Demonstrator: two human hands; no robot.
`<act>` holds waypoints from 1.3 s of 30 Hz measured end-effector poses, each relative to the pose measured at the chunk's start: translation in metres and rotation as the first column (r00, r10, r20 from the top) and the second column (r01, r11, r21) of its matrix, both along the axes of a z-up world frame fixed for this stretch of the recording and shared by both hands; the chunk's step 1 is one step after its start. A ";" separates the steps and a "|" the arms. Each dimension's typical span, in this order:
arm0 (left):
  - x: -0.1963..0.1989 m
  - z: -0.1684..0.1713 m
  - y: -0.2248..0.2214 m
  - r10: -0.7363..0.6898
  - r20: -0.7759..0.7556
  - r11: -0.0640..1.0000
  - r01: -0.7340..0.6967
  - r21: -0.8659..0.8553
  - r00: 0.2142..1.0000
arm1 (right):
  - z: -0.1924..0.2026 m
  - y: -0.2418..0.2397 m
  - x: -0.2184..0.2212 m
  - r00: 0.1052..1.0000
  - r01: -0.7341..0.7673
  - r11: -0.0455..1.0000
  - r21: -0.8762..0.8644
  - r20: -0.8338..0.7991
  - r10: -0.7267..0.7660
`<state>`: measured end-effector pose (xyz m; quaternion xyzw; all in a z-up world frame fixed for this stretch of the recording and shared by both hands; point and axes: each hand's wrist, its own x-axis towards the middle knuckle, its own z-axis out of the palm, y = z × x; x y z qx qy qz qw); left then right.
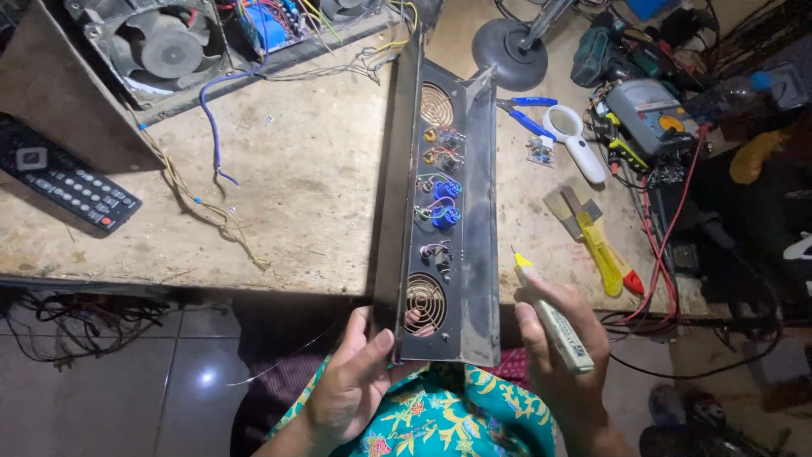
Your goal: The person is soldering and adjusting components on the back panel of an electronic device at a repair bench.
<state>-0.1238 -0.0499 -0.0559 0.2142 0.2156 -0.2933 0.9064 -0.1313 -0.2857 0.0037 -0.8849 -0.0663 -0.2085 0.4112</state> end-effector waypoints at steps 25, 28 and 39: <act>0.019 0.023 -0.058 -0.250 0.086 0.904 0.200 0.378 0.964 | -0.046 -0.042 0.016 0.928 -0.072 0.897 -0.435 0.299 0.220; 0.018 0.017 -0.057 -0.279 0.093 0.887 0.220 0.406 0.956 | -0.067 -0.046 0.018 0.903 -0.053 0.872 -0.487 0.349 0.251; 0.017 0.010 -0.055 -0.389 0.127 0.803 0.269 0.533 0.912 | -0.039 -0.041 0.027 0.901 -0.136 0.847 -0.514 0.290 0.321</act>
